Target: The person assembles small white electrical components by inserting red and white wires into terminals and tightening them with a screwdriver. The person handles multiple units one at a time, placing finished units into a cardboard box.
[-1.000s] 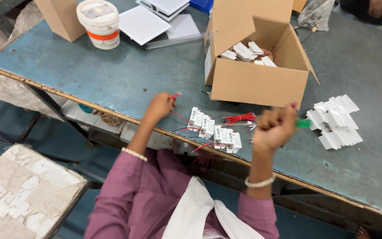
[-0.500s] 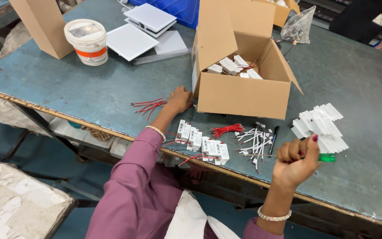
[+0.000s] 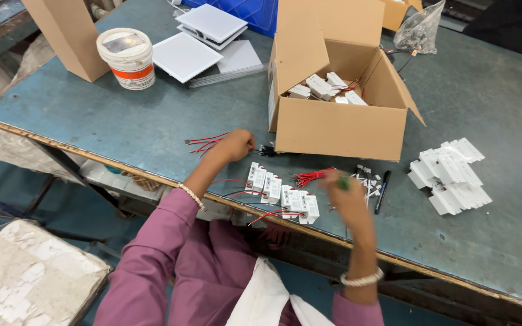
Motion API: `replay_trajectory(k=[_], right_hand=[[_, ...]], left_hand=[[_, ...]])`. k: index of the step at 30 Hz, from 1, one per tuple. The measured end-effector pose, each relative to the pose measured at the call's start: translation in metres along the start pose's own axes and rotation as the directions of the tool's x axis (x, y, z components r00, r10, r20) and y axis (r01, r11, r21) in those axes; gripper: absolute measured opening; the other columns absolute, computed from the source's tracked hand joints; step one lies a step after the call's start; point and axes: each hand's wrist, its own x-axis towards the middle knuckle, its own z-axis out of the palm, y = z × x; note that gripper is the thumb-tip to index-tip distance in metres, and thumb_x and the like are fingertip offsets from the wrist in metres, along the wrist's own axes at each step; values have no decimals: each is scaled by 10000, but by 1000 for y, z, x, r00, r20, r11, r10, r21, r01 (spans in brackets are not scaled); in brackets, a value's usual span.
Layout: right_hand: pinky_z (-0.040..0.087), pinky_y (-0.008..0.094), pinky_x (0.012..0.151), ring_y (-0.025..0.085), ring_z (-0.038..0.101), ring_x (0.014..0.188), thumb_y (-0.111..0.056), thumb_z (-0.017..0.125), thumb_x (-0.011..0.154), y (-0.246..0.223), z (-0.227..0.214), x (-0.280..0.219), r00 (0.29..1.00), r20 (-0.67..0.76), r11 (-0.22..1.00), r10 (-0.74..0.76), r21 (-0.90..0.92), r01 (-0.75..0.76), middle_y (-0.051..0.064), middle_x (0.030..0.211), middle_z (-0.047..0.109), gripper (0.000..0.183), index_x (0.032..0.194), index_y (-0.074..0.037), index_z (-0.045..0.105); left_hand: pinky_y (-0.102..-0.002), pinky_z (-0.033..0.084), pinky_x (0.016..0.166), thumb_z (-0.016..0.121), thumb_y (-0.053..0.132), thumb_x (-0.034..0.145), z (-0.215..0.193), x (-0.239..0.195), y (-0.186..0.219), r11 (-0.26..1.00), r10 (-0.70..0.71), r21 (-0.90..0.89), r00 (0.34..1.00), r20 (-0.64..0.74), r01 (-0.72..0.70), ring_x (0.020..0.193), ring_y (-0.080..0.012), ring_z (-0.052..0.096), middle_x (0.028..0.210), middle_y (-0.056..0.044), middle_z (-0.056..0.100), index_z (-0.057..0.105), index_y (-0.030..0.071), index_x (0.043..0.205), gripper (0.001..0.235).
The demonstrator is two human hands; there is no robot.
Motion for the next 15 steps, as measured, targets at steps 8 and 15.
replay_trajectory(k=[8, 15], right_hand=[[517, 549, 830, 432, 676, 945, -102, 617, 848, 20, 118, 75, 973, 214, 643, 92, -758, 106, 221, 1036, 712, 623, 1435, -301, 556], [557, 536, 851, 408, 710, 960, -124, 597, 915, 57, 131, 97, 996, 79, 567, 48, -823, 38, 221, 1052, 723, 372, 1264, -226, 680]], left_hand=[[-445, 542, 832, 702, 0, 780, 5, -13, 11, 991, 94, 101, 992, -90, -84, 959, -376, 676, 980, -198, 701, 751, 47, 885, 125], [-462, 506, 898, 711, -20, 694, -73, -44, 26, 957, 156, 284, 932, -326, -60, 1027, -404, 607, 1028, -210, 652, 725, 31, 869, 183]])
